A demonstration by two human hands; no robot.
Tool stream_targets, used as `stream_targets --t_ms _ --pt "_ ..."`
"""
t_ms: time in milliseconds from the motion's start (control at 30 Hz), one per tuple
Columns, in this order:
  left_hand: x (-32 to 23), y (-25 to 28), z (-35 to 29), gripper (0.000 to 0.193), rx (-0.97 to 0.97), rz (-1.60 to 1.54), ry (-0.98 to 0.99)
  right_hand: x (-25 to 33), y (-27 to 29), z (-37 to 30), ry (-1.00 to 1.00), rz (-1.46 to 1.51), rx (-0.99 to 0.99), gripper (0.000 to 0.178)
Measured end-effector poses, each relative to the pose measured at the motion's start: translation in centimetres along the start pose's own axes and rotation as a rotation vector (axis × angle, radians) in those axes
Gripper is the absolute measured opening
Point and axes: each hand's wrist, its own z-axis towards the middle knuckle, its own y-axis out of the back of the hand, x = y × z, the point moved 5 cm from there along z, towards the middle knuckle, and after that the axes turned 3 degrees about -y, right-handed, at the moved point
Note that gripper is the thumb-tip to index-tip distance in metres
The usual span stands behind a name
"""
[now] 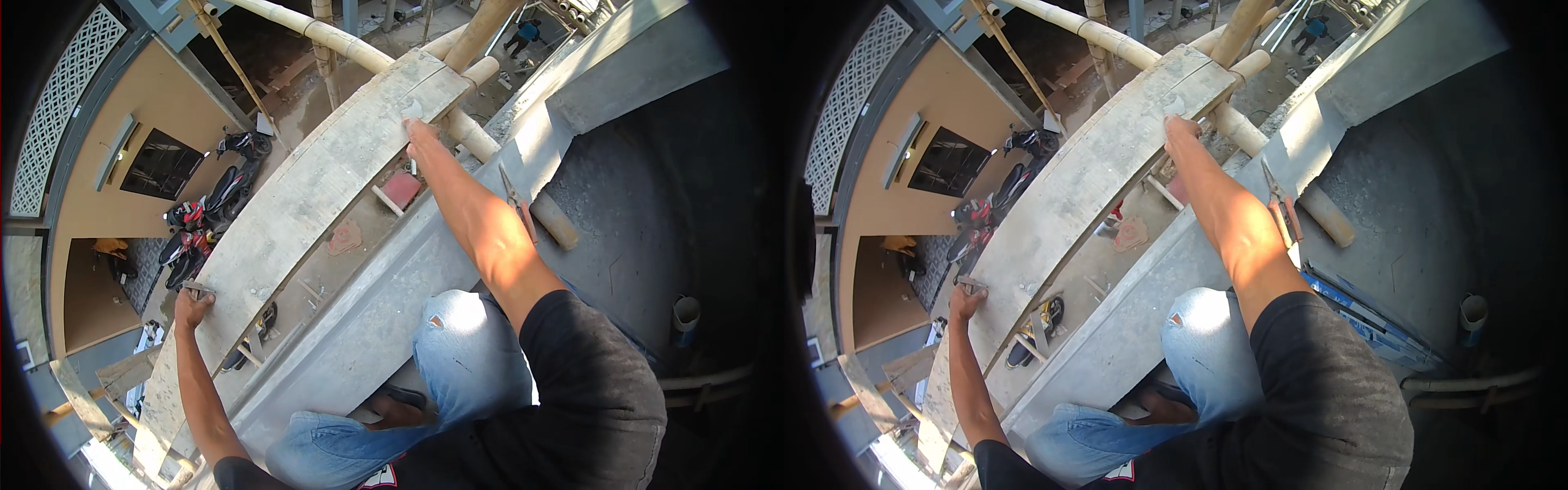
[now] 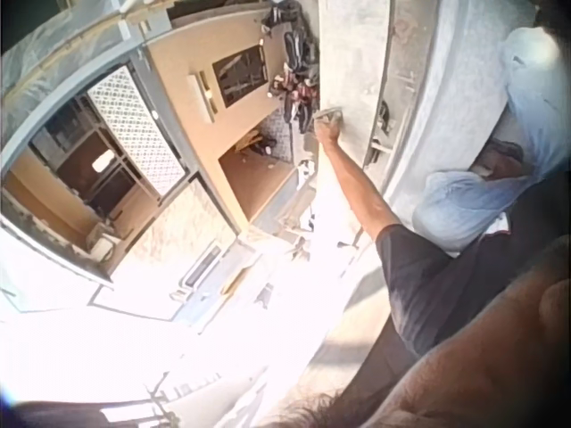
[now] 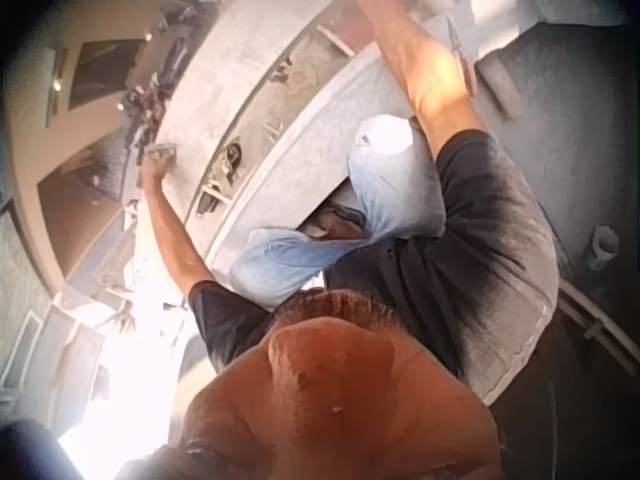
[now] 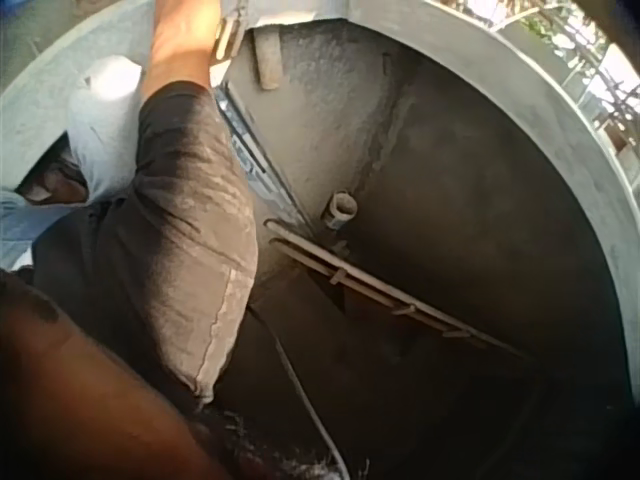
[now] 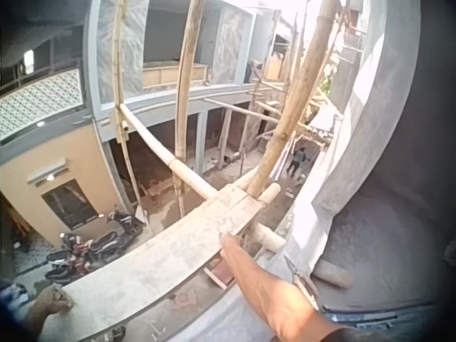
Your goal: The person positions a curved length of molding onto a concrete edge, uses a hammer to secure it by striking small nails or pins through it, and then uses a pair of snips to trim an overhanging portion.
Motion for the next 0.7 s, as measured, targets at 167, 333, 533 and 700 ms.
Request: stream_targets --t_ms 167,333,533,700 --pt "-2.1 0.2 -0.2 0.054 0.028 -0.049 -0.006 1.0 1.4 0.2 0.063 0.062 0.083 0.066" --pt "-0.6 -0.9 1.1 0.063 0.064 -0.061 -0.014 2.7 2.3 -1.1 0.054 -0.022 0.128 0.044" --pt "-1.6 0.0 -1.8 0.057 -0.034 -0.031 0.115 2.3 1.8 -4.0 0.097 -0.115 0.212 0.059" --pt "-4.1 0.6 -1.7 0.04 -0.077 -0.065 -0.008 2.3 3.7 -3.5 0.047 -0.106 0.2 0.036"
